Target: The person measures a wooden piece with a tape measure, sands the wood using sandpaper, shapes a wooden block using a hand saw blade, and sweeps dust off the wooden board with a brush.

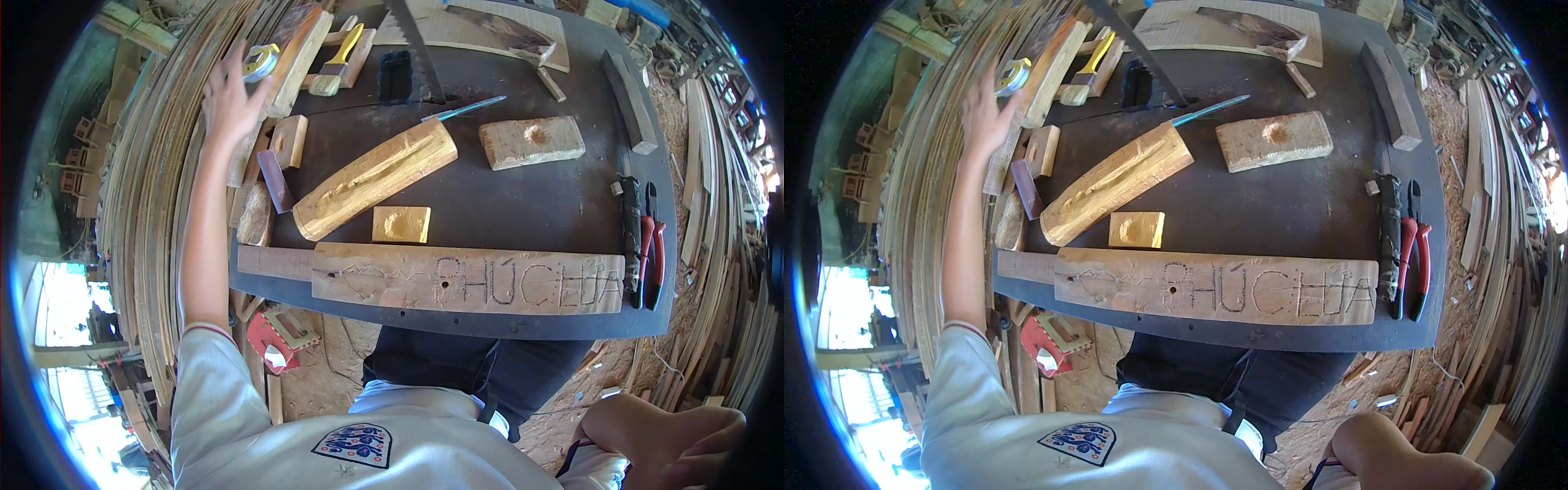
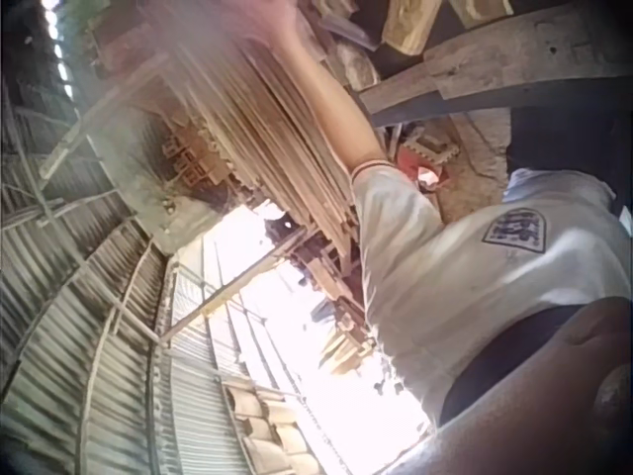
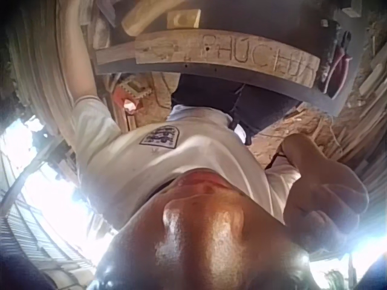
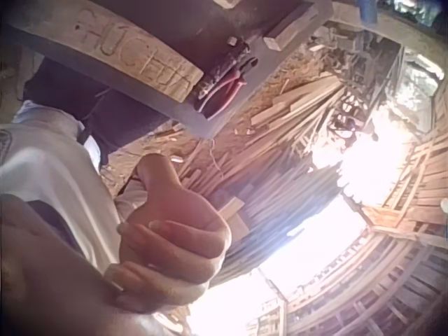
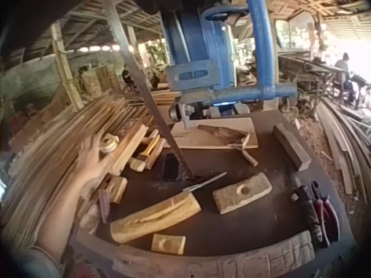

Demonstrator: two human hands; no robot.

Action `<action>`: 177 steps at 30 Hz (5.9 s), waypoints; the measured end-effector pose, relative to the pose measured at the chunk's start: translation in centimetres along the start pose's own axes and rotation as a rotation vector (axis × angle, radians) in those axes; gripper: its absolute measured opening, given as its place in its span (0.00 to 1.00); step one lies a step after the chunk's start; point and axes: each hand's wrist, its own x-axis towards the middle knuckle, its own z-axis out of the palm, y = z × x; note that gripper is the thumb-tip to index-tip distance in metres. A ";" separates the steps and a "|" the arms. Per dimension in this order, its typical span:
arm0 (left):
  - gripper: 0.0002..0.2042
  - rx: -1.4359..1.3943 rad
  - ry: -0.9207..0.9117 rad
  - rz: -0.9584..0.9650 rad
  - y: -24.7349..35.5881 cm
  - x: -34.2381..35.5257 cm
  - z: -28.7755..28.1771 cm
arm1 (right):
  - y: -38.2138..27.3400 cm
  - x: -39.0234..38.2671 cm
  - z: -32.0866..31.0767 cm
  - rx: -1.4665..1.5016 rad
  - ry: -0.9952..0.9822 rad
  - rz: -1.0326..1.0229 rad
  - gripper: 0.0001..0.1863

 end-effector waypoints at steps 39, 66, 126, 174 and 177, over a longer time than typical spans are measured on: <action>0.33 -1.142 -0.581 0.500 29.2 -12.3 -11.1 | 10.8 -7.1 13.4 0.933 0.318 0.827 0.21; 0.27 -1.082 -0.308 0.714 31.7 -12.2 -5.3 | 10.1 -10.0 9.1 0.080 0.267 0.787 0.03; 0.13 -1.520 -1.231 0.185 31.0 -11.3 -2.1 | 10.7 -11.4 9.7 -0.326 0.079 0.195 0.18; 0.41 -0.423 -0.496 0.698 39.0 -21.2 -7.5 | 13.6 -16.3 7.3 -0.454 0.499 0.520 0.19; 0.42 -0.489 -0.500 0.700 42.1 -21.0 -6.6 | 14.2 -16.5 7.5 -0.341 0.510 0.539 0.19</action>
